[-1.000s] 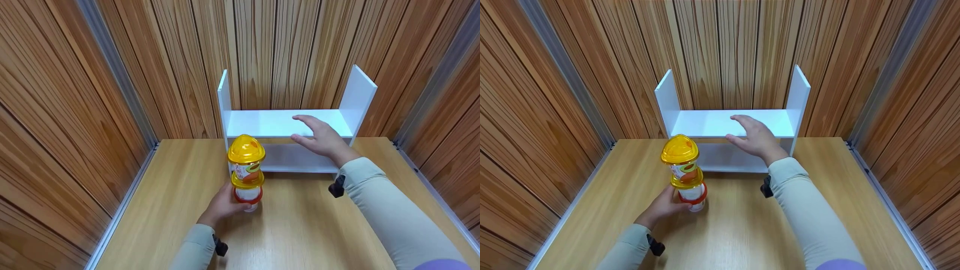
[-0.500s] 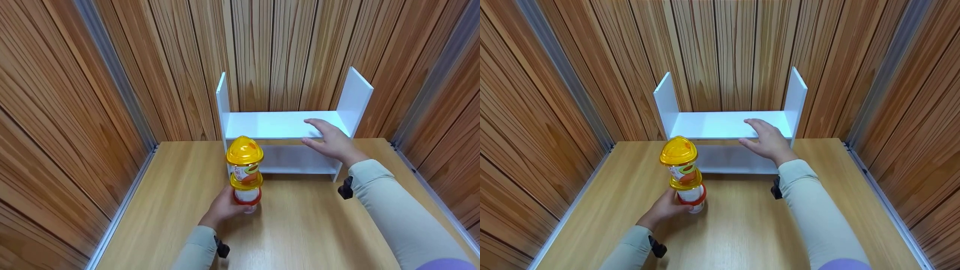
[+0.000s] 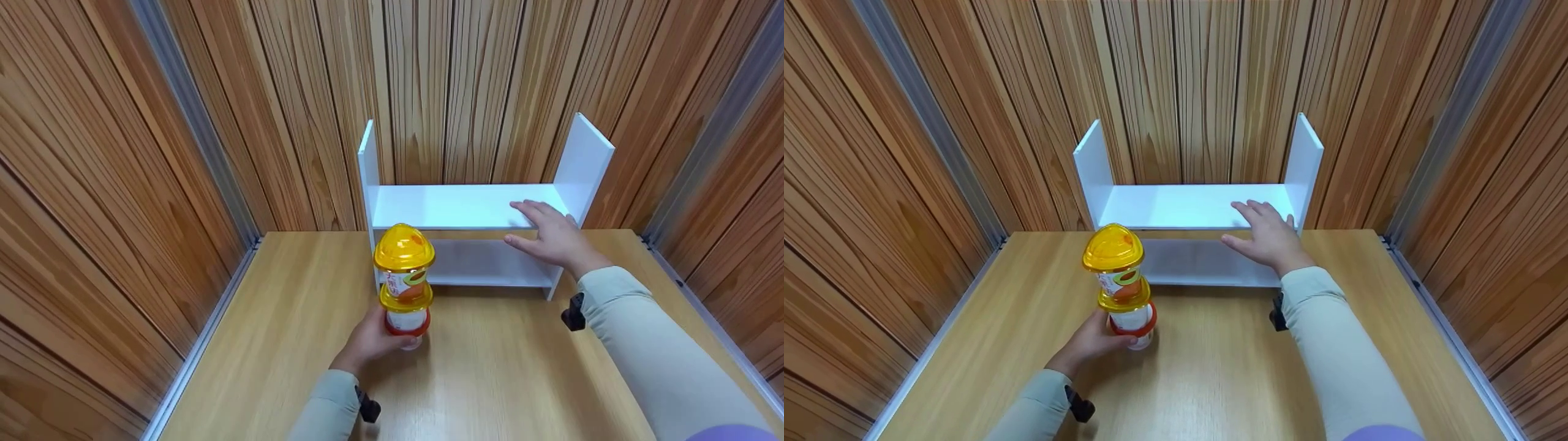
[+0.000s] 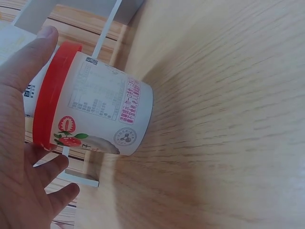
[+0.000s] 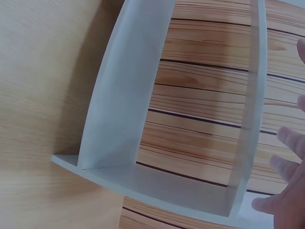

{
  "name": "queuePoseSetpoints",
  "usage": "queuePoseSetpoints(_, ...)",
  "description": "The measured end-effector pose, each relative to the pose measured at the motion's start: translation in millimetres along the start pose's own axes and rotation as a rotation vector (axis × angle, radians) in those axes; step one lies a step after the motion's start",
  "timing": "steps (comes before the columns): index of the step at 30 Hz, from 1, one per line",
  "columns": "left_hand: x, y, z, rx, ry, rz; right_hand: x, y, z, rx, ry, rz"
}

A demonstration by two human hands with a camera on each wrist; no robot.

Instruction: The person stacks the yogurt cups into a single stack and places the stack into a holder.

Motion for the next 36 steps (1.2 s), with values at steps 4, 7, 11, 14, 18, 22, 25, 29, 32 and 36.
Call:
queuePoseSetpoints(4,1.8,-1.9,-2.6,-0.006,0.020,0.001,-3.3,-6.6,5.3,0.000,-0.019,-0.029)
queuePoseSetpoints(7,2.8,-3.6,-4.0,-0.025,0.021,-0.009,-5.4,-10.6,9.3,-0.007,-0.031,-0.041)
queuePoseSetpoints(11,4.1,-4.4,-5.6,-0.032,0.034,-0.008,-7.1,-15.3,12.6,-0.024,-0.032,-0.056)
queuePoseSetpoints(14,5.1,-3.9,-7.7,-0.017,0.054,0.011,-7.5,-20.0,13.3,-0.037,-0.028,-0.073)
queuePoseSetpoints(18,5.6,-4.1,-10.1,0.002,0.079,0.031,-7.1,-27.2,13.8,-0.064,-0.034,-0.092)
queuePoseSetpoints(22,6.3,-5.4,-11.2,0.000,0.085,0.034,-7.8,-32.6,13.9,-0.105,-0.037,-0.102)
queuePoseSetpoints(25,8.0,-6.1,-11.3,-0.005,0.080,0.034,-8.8,-34.0,14.1,-0.131,-0.034,-0.098)
queuePoseSetpoints(29,9.5,-7.8,-9.7,-0.005,0.056,0.025,-9.5,-35.9,14.7,-0.170,-0.019,-0.093)
queuePoseSetpoints(32,10.0,-8.3,-9.0,0.004,0.046,0.028,-9.5,-37.5,13.9,-0.188,-0.005,-0.092)
queuePoseSetpoints(36,11.7,-6.8,-11.0,0.024,0.067,0.057,-9.2,-37.7,13.3,-0.186,0.002,-0.082)
Point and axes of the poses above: each hand's wrist, its own x-axis towards the middle knuckle, its own y-axis out of the back of the hand, z = x × y, the point moved 8 cm from there along x, towards the middle knuckle, and after that the axes turned 14 degrees about y, right-handed, at the moved point
